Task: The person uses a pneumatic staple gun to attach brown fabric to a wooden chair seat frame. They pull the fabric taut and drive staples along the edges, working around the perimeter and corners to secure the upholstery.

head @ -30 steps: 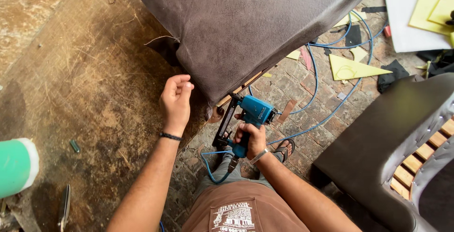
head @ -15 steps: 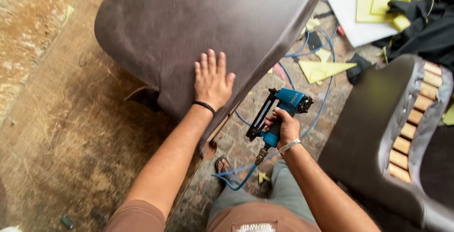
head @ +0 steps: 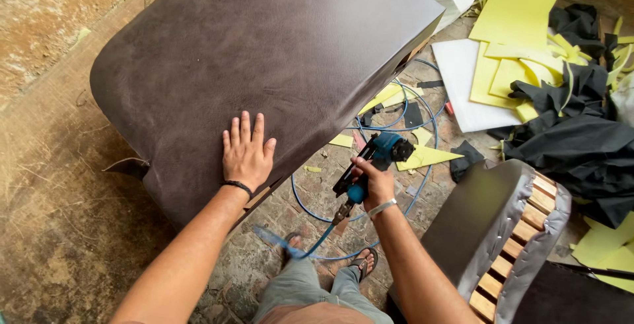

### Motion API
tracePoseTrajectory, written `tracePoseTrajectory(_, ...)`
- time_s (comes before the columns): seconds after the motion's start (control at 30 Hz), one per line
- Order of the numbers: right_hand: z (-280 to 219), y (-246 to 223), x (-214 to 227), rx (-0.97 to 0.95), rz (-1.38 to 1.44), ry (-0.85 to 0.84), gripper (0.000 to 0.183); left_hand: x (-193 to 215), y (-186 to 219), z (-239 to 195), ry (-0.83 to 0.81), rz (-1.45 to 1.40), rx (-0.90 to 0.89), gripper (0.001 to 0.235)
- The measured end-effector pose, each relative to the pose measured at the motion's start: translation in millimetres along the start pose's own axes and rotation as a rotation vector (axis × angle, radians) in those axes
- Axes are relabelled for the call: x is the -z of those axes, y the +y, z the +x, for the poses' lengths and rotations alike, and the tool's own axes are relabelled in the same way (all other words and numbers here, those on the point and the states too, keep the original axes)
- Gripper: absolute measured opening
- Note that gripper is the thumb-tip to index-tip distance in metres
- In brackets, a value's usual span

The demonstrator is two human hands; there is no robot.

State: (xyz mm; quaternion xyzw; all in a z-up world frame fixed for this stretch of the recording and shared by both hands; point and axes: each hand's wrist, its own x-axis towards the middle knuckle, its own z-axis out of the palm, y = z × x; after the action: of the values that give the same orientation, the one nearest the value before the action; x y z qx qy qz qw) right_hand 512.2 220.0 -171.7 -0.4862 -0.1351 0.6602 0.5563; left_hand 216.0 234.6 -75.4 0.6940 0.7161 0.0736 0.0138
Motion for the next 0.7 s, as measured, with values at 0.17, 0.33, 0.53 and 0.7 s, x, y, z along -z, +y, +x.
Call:
tracePoseTrajectory(0.17,62,-12,-15,-0.080,0.155,-0.031,0.027,-21,42,60,-0.039,0.094,0.088,0.072)
tracePoseTrajectory(0.33,128,-22,-40,0.074,0.208,-0.022,0.030,-36,92,133,-0.118,0.102,-0.020,0.071)
tracePoseTrajectory(0.53,155,-37,-52,0.129,0.162,0.168,0.038,-38,135,158,-0.115,0.124,-0.358,0.068)
tracePoseTrajectory(0.7,133,-60,-53,0.040,0.117,0.354,0.038,-23,143,162,-0.203,0.187,-0.726,0.067)
